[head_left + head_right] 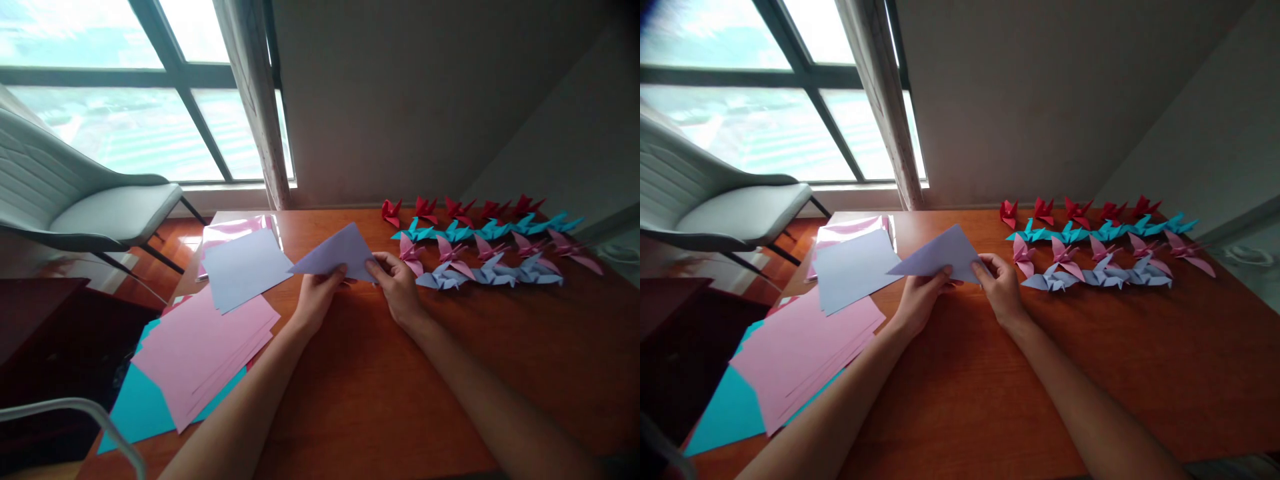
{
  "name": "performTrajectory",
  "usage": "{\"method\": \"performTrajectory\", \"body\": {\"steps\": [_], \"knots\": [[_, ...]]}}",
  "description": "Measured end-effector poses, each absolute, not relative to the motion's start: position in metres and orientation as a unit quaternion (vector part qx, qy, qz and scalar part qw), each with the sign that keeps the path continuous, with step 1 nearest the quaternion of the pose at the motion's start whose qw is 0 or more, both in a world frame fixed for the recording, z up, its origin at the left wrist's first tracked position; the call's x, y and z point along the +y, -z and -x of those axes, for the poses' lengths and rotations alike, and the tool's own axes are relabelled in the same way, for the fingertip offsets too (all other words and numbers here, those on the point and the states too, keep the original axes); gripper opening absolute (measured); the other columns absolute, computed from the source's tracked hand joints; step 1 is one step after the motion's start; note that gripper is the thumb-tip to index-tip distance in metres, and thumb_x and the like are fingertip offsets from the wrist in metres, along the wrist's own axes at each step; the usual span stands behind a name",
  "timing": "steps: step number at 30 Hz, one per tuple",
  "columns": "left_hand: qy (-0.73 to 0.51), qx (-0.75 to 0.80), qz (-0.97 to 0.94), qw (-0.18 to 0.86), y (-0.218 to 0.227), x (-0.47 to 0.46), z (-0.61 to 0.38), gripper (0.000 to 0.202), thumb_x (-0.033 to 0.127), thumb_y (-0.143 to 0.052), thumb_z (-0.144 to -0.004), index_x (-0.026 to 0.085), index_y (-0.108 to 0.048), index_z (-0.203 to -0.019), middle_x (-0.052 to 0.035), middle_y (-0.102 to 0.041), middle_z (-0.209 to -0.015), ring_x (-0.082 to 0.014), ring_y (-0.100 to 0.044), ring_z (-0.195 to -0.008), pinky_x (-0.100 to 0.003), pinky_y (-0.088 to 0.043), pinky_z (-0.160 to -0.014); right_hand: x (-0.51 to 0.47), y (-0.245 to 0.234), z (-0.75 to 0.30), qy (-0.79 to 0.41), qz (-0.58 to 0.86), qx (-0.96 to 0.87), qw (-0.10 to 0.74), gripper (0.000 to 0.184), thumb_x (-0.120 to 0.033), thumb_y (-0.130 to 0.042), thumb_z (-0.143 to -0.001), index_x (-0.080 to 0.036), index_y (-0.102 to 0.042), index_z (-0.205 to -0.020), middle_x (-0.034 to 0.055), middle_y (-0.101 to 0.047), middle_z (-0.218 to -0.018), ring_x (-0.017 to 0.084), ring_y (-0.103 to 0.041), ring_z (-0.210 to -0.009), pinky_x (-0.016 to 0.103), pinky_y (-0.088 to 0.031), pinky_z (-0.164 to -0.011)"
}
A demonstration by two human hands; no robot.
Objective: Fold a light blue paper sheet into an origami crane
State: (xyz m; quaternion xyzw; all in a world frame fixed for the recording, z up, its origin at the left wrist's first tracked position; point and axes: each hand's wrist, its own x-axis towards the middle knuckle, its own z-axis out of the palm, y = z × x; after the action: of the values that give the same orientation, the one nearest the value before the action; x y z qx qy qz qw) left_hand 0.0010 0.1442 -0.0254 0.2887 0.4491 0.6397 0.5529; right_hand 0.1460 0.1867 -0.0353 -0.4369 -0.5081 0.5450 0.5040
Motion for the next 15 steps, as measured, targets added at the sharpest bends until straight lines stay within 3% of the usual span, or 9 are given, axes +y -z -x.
{"method": "performTrajectory", "body": {"steps": [5,8,15], "knots": [[-0.606,0.476,-0.315,0.554,0.022,0.142,0.0,0.029,0.036,-0.081,-0.073,0.01,-0.069,-0.067,-0.0052,-0.068,-0.062,-0.0114,-0.059,-0.054,-0.022,-0.045,-0.052,0.186,0.027,-0.147,-0.568,0.426,-0.433,0.555,0.025,-0.039,-0.079,-0.073,-0.023,-0.068,-0.088,-0.0016,-0.067,-0.078,0.011,-0.054,-0.063,0.022,-0.04,-0.05],[-0.609,0.48,-0.307,0.552,0.022,0.143,0.004,0.029,0.036,-0.081,-0.073,0.011,-0.068,-0.067,-0.0034,-0.066,-0.062,-0.0097,-0.056,-0.053,-0.021,-0.042,-0.05,0.186,0.021,-0.149,-0.607,0.393,-0.399,0.563,0.026,-0.039,-0.08,-0.073,-0.024,-0.07,-0.093,-0.0013,-0.066,-0.087,0.012,-0.057,-0.072,0.021,-0.043,-0.054],[-0.642,0.452,-0.246,0.568,0.023,0.14,-0.002,0.026,0.036,-0.08,-0.074,0.012,-0.068,-0.075,-0.0028,-0.068,-0.071,-0.009,-0.059,-0.062,-0.02,-0.046,-0.06,0.18,0.022,-0.144,-0.651,0.337,-0.449,0.512,0.042,-0.051,-0.072,-0.08,-0.027,-0.068,-0.114,0.0037,-0.068,-0.116,0.021,-0.063,-0.102,0.034,-0.052,-0.087]]}}
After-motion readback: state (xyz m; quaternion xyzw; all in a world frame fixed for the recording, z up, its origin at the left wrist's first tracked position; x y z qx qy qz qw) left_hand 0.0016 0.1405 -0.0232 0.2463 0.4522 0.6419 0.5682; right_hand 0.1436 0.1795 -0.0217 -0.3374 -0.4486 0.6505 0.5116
